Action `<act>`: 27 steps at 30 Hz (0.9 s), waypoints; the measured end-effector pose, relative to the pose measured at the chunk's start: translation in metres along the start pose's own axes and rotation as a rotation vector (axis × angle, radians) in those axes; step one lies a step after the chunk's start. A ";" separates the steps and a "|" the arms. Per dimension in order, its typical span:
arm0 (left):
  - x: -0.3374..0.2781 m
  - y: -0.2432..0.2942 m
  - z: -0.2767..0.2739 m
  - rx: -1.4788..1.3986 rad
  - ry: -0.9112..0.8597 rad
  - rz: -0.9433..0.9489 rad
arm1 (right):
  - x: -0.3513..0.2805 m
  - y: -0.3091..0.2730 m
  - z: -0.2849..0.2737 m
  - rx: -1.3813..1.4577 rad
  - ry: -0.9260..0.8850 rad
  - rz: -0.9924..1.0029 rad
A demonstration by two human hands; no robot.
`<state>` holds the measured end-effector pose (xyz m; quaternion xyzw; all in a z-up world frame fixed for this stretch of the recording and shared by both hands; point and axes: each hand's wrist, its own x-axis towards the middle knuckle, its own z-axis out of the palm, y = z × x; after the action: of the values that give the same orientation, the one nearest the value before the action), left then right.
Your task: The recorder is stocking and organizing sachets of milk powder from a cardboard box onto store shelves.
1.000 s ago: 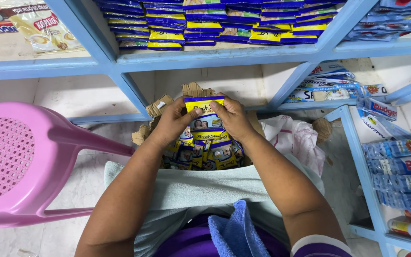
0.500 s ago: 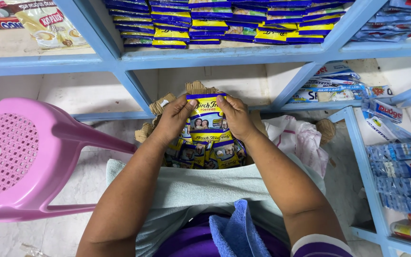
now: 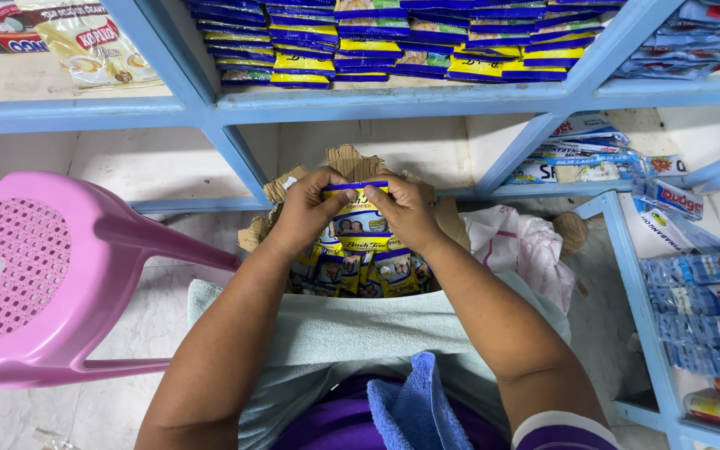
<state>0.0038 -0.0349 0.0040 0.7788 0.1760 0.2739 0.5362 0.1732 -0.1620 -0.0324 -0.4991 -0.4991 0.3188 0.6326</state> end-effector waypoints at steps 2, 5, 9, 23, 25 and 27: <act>0.000 0.004 0.001 0.008 0.003 -0.014 | 0.002 -0.006 0.000 0.001 0.014 0.000; 0.000 0.006 0.000 0.022 0.011 -0.025 | 0.002 -0.018 0.002 -0.052 0.066 0.006; 0.001 0.004 0.001 0.054 0.026 0.002 | 0.002 -0.024 0.003 -0.052 0.099 0.018; 0.002 0.005 -0.004 0.040 0.037 -0.061 | 0.005 -0.007 -0.004 0.232 0.069 0.073; 0.002 0.006 -0.004 0.046 0.040 -0.041 | 0.005 -0.007 -0.005 0.264 0.063 0.072; 0.001 0.012 -0.005 0.046 0.027 -0.078 | 0.004 -0.008 -0.005 0.267 0.063 0.099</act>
<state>0.0012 -0.0351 0.0170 0.7796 0.2195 0.2591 0.5262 0.1783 -0.1619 -0.0233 -0.4444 -0.4071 0.3975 0.6920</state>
